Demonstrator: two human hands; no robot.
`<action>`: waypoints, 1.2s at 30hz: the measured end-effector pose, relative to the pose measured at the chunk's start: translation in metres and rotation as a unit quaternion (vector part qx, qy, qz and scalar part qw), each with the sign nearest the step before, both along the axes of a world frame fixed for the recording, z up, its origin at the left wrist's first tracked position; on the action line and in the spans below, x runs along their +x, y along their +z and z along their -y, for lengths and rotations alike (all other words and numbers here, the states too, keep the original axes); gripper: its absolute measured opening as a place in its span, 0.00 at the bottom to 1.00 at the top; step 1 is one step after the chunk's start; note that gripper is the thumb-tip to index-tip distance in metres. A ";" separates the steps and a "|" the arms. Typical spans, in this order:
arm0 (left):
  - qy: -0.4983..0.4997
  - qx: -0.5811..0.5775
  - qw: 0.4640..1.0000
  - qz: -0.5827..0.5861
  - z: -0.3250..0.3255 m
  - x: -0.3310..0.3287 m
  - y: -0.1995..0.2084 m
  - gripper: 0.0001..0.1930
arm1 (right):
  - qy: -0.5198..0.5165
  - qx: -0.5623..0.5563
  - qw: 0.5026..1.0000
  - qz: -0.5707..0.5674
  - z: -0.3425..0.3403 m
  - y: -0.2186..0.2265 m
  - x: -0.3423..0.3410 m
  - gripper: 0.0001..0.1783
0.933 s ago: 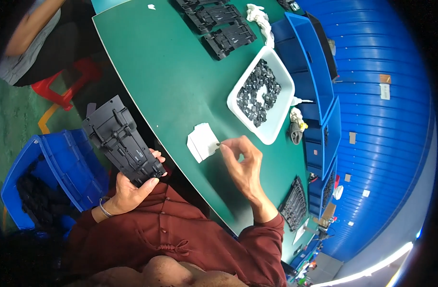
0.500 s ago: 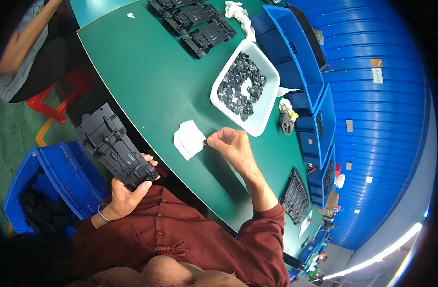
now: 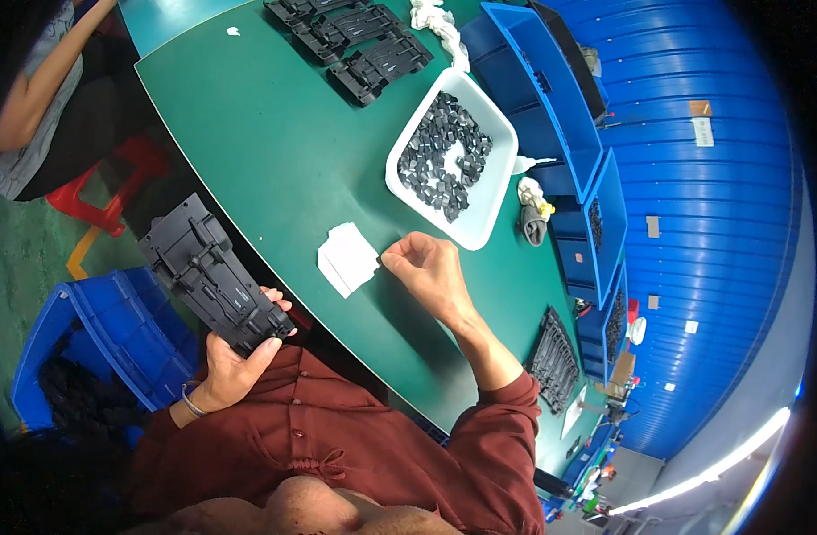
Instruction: The recorder is assembling small plastic components onto a toy car chassis at a factory workbench.
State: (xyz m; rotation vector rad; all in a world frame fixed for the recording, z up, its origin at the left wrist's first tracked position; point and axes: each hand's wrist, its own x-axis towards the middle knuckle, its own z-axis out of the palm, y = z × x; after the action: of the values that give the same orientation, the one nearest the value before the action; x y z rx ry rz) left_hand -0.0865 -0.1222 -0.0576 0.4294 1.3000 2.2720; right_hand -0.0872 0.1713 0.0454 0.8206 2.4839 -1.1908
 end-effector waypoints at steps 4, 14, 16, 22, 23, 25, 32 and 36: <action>-0.002 -0.003 1.000 -0.009 0.001 0.002 0.000 0.29 | -0.027 -0.003 0.997 -0.066 0.006 -0.006 0.011 0.10; 0.000 0.028 1.000 0.003 0.003 0.003 0.001 0.30 | 0.195 0.278 0.855 -0.393 0.013 -0.033 0.023 0.09; 0.004 0.040 0.999 0.016 0.004 0.003 0.001 0.31 | 0.212 0.285 0.843 -0.404 0.012 -0.035 0.024 0.12; 0.000 0.011 1.000 0.021 0.007 0.000 0.005 0.30 | 0.245 0.304 0.831 -0.398 0.012 -0.035 0.029 0.14; 0.004 -0.005 1.000 0.003 0.007 -0.002 0.006 0.27 | 0.262 0.326 0.807 -0.416 0.012 -0.032 0.030 0.14; 0.006 -0.021 1.000 -0.016 0.007 -0.004 0.008 0.25 | 0.310 0.358 0.768 -0.432 0.009 -0.026 0.035 0.15; 0.029 -0.068 0.995 -0.070 0.006 -0.004 0.017 0.20 | 0.380 0.445 0.642 -0.495 0.011 -0.014 0.048 0.15; 0.034 -0.054 0.996 -0.057 0.002 -0.002 0.022 0.17 | 0.371 0.457 0.623 -0.515 0.016 -0.009 0.055 0.14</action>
State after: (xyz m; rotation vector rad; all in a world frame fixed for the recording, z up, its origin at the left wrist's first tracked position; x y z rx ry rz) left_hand -0.0884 -0.1242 -0.0352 0.4910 1.5068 2.2478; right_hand -0.0327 0.1557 0.0368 -1.1850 3.6325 0.1578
